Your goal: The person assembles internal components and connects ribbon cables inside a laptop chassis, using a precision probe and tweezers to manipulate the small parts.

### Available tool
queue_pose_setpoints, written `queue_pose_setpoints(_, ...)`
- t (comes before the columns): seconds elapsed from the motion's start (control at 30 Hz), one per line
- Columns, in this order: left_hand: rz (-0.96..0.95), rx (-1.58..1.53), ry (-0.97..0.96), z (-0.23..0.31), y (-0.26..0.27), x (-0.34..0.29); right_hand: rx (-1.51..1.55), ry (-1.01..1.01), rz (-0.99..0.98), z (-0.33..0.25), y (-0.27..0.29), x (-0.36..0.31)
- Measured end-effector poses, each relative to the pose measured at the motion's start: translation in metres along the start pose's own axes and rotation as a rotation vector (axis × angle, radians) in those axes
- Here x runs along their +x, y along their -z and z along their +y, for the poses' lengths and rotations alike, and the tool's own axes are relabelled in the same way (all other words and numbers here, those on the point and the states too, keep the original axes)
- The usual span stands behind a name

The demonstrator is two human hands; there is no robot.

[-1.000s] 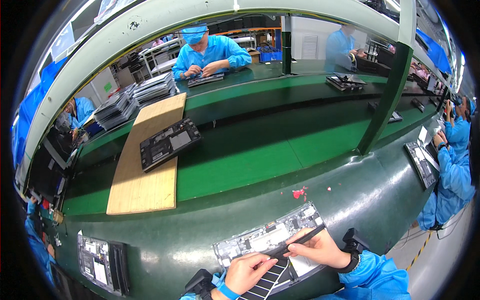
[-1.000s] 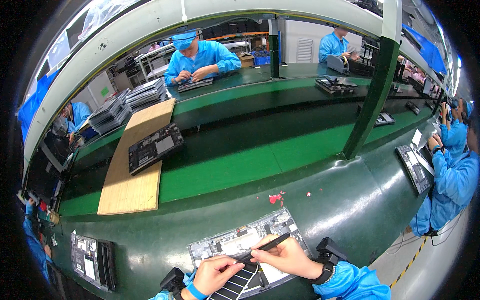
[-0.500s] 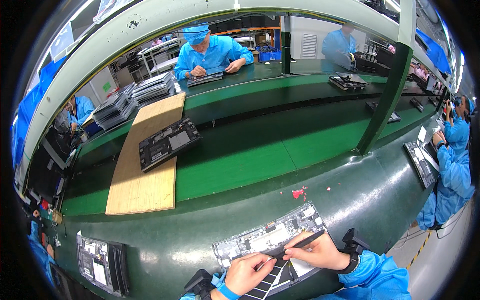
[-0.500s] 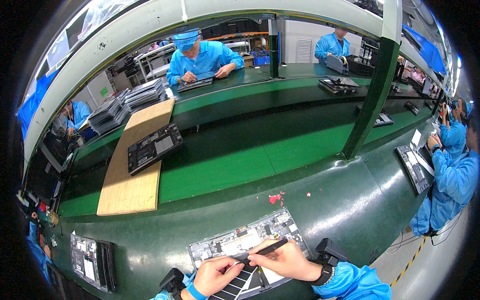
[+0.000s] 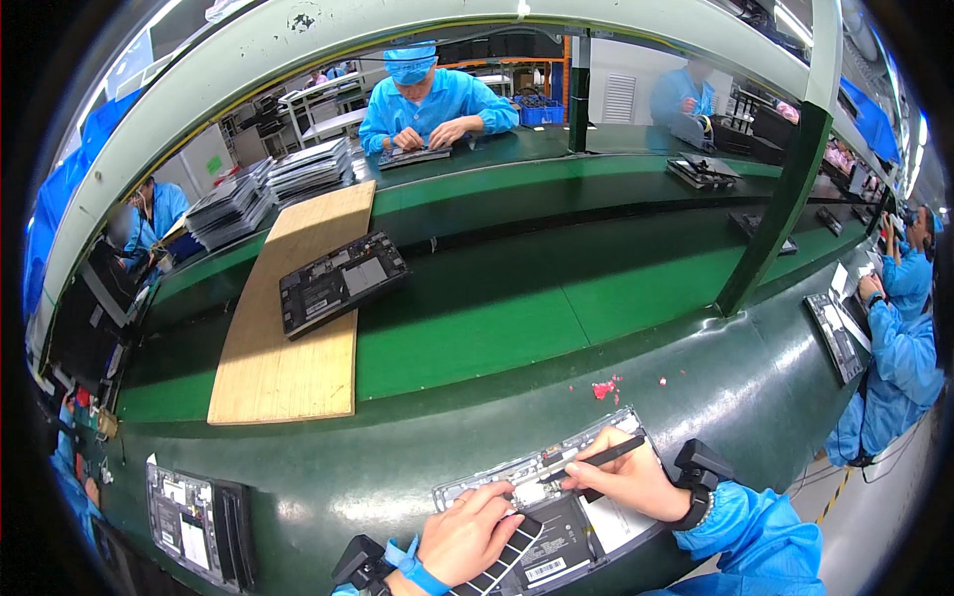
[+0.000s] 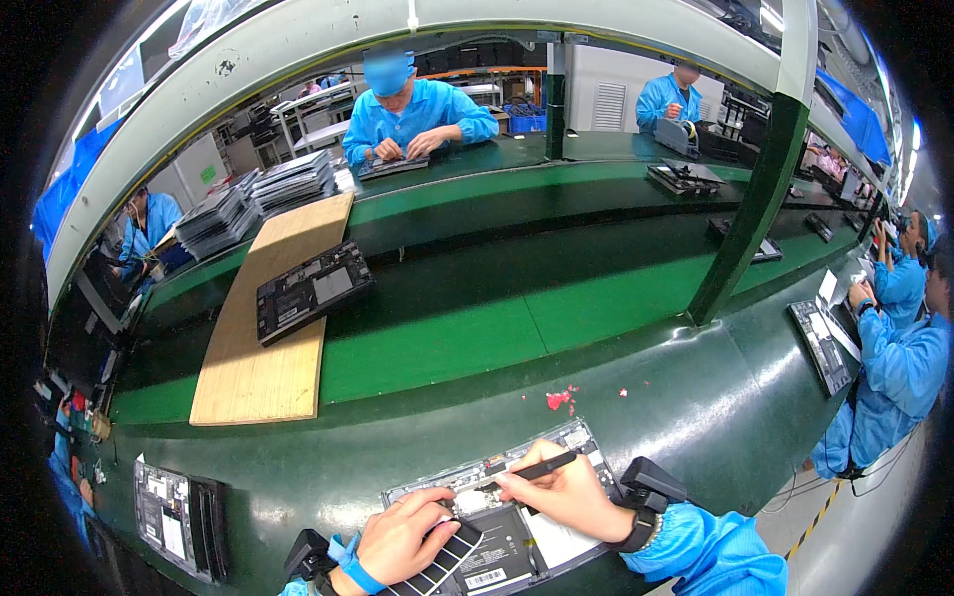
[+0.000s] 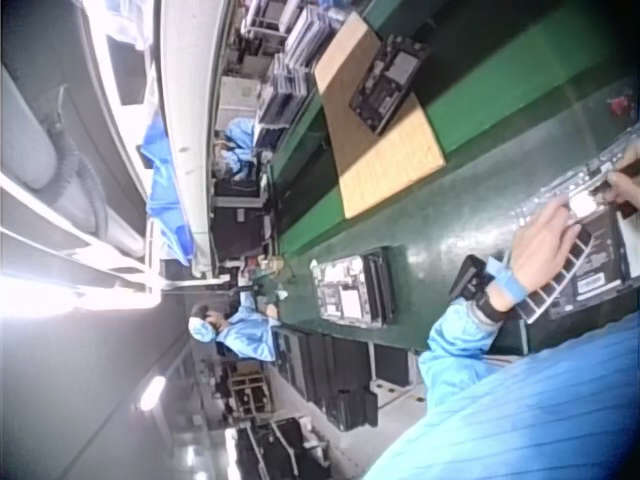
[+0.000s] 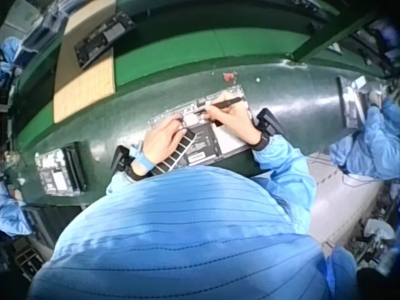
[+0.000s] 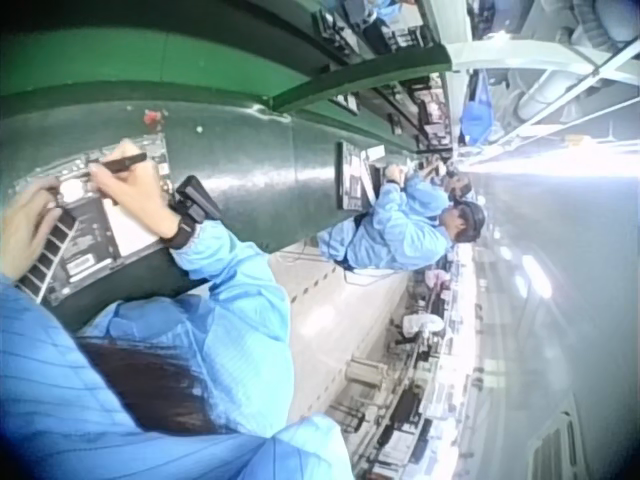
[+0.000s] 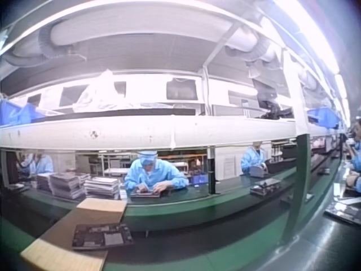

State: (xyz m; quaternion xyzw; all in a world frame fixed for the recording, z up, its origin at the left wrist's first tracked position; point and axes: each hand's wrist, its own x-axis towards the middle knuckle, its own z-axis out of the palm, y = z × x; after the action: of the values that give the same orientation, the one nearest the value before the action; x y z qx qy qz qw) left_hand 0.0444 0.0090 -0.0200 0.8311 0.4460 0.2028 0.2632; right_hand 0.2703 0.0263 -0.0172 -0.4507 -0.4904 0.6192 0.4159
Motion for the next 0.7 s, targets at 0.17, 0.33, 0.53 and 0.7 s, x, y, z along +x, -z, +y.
queue_pose_setpoints(0.17, 0.002, 0.091, -0.015, -0.001, -0.003, 0.002, -0.034, 0.049, 0.030, 0.008, -0.012, 0.013)
queue_pose_setpoints(0.33, 0.094, 0.083, -0.078, 0.000, 0.001, -0.005, -0.147, 0.105, 0.009, 0.022, -0.015, 0.018)
queue_pose_setpoints(0.53, 0.099, 0.069, -0.057, -0.007, -0.001, -0.011, -0.004, 0.020, -0.003, 0.025, -0.019, 0.024)
queue_pose_setpoints(0.7, 0.076, -0.112, 0.005, -0.015, -0.004, -0.011, -0.068, -0.002, 0.016, 0.024, -0.022, 0.025)
